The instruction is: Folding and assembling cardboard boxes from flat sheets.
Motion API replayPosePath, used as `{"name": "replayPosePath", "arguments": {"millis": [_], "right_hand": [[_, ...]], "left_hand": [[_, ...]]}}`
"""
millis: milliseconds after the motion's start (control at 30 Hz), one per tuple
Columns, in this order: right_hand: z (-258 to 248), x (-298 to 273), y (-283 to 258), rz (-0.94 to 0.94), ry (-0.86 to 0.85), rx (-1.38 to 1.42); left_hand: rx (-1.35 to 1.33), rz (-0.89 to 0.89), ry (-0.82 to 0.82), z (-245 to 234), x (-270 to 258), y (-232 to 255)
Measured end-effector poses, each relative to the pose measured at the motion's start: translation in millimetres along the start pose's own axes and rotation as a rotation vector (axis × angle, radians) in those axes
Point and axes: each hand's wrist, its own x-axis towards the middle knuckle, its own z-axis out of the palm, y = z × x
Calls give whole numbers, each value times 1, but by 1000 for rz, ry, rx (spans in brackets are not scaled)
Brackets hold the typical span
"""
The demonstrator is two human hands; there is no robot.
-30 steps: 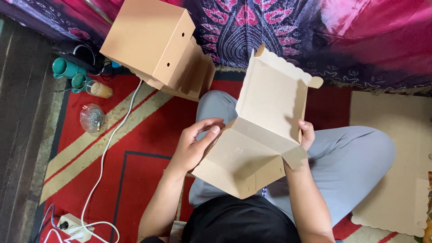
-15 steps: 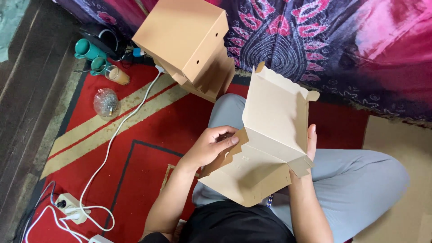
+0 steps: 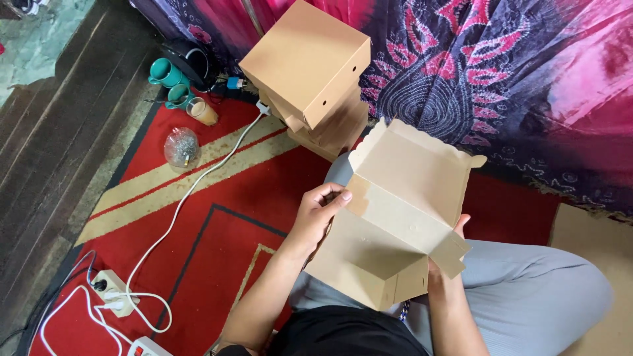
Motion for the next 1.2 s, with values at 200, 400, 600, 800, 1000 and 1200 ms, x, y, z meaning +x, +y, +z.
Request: {"name": "replayPosePath", "arguments": {"millis": [200, 400, 600, 800, 1000, 1200], "right_hand": [[-105, 27, 8, -188, -102, -239], [-170, 42, 3, -412, -209, -529], [-112, 16, -22, -455, -9, -853], [-69, 7, -24, -494, 28, -966], [-31, 5, -19, -416, -22, -993], [-29, 13, -17, -332, -2, -982]], "left_hand": [[-30, 62, 103, 10, -4, 0], [-53, 40, 140, 29, -12, -1], [-72, -16, 163, 39, -18, -2], [-22, -75, 205, 19, -15, -26], [-5, -42, 245, 13, -8, -28], [8, -29, 245, 10, 13, -43]]}}
